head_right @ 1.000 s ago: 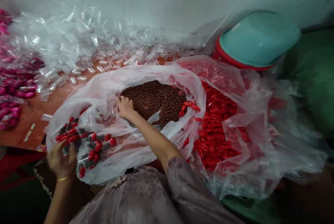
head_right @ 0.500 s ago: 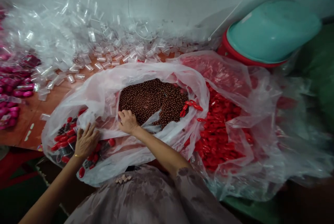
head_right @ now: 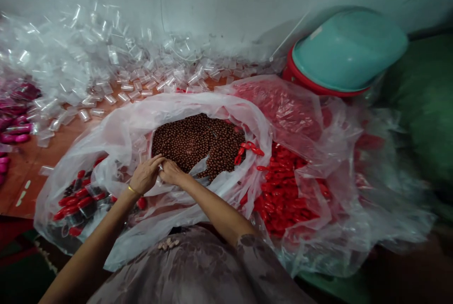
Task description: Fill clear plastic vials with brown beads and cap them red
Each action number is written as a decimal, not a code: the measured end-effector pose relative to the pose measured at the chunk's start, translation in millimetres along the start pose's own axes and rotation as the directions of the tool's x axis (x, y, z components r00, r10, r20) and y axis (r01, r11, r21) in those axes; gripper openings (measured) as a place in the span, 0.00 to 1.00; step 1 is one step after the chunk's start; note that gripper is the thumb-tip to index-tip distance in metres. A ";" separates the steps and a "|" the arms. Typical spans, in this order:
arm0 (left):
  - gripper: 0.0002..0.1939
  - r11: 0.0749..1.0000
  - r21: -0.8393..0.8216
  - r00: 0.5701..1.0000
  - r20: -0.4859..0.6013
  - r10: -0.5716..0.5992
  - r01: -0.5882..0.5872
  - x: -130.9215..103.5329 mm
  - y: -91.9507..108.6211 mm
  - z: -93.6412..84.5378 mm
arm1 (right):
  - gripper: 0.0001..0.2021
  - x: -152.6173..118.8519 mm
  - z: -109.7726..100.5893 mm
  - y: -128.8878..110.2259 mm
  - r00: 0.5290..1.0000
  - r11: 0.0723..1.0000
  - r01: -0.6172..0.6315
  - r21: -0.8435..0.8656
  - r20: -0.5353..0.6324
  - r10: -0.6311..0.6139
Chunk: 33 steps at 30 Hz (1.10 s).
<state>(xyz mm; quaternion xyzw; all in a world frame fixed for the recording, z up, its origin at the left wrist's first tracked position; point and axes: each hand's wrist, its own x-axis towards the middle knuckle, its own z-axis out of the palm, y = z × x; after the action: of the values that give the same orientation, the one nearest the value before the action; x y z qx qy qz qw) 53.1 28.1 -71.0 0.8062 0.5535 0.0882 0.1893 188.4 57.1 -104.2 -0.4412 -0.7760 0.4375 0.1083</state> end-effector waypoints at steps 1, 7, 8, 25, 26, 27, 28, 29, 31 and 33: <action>0.20 1.000 -0.004 0.997 0.070 0.018 -0.017 11.1 2.2 0.8 | 0.21 -1.1 -2.8 5.0 1.000 1.000 -0.009 0.006 0.007 0.009; 0.17 0.996 0.069 0.966 0.248 -0.078 0.063 38.1 -0.1 6.3 | 0.23 -6.0 -22.6 29.3 0.996 0.999 -0.036 0.029 -0.075 0.038; 0.15 0.994 0.084 0.952 0.294 -0.088 0.066 38.3 -2.3 6.7 | 0.22 -6.2 -27.1 33.2 0.995 0.999 -0.038 0.025 -0.093 0.041; 0.17 0.990 0.131 0.931 0.354 -0.090 0.046 -16.4 -10.5 -6.2 | 0.15 -42.1 -27.2 9.0 0.985 0.927 0.166 -0.337 0.005 -0.175; 0.17 0.990 0.129 0.933 0.348 -0.096 0.053 -24.3 -13.6 -9.1 | 0.14 -44.1 -21.5 4.7 0.984 0.924 0.173 -0.341 0.024 -0.176; 0.16 0.990 0.130 0.934 0.343 -0.104 0.062 -33.4 -17.1 -11.2 | 0.14 -46.0 -14.4 -0.1 0.984 0.922 0.179 -0.344 0.047 -0.174; 0.15 0.988 0.138 0.934 0.338 -0.116 0.073 -43.6 -20.7 -12.6 | 0.13 -47.8 -6.0 -5.4 0.983 0.919 0.185 -0.348 0.068 -0.172; 0.15 0.984 0.154 0.933 0.332 -0.138 0.090 -54.9 -24.6 -13.6 | 0.13 -49.6 2.9 -11.2 0.981 0.916 0.194 -0.351 0.087 -0.175; 0.14 0.967 0.211 0.931 0.303 -0.206 0.145 -78.2 -32.3 -14.7 | 0.13 -52.9 20.3 -23.7 0.971 0.908 0.234 -0.347 0.119 -0.205; 0.15 0.944 0.262 0.937 0.227 -0.264 0.202 -96.6 -38.9 -17.2 | 0.13 -55.3 32.6 -36.3 0.953 0.898 0.300 -0.321 0.135 -0.270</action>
<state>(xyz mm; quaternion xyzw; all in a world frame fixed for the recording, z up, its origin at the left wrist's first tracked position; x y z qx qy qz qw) -22.3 -45.5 -64.5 0.7556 0.6227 -0.1072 0.1727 181.4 -13.2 -83.4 -0.3155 -0.8995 0.2961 0.0600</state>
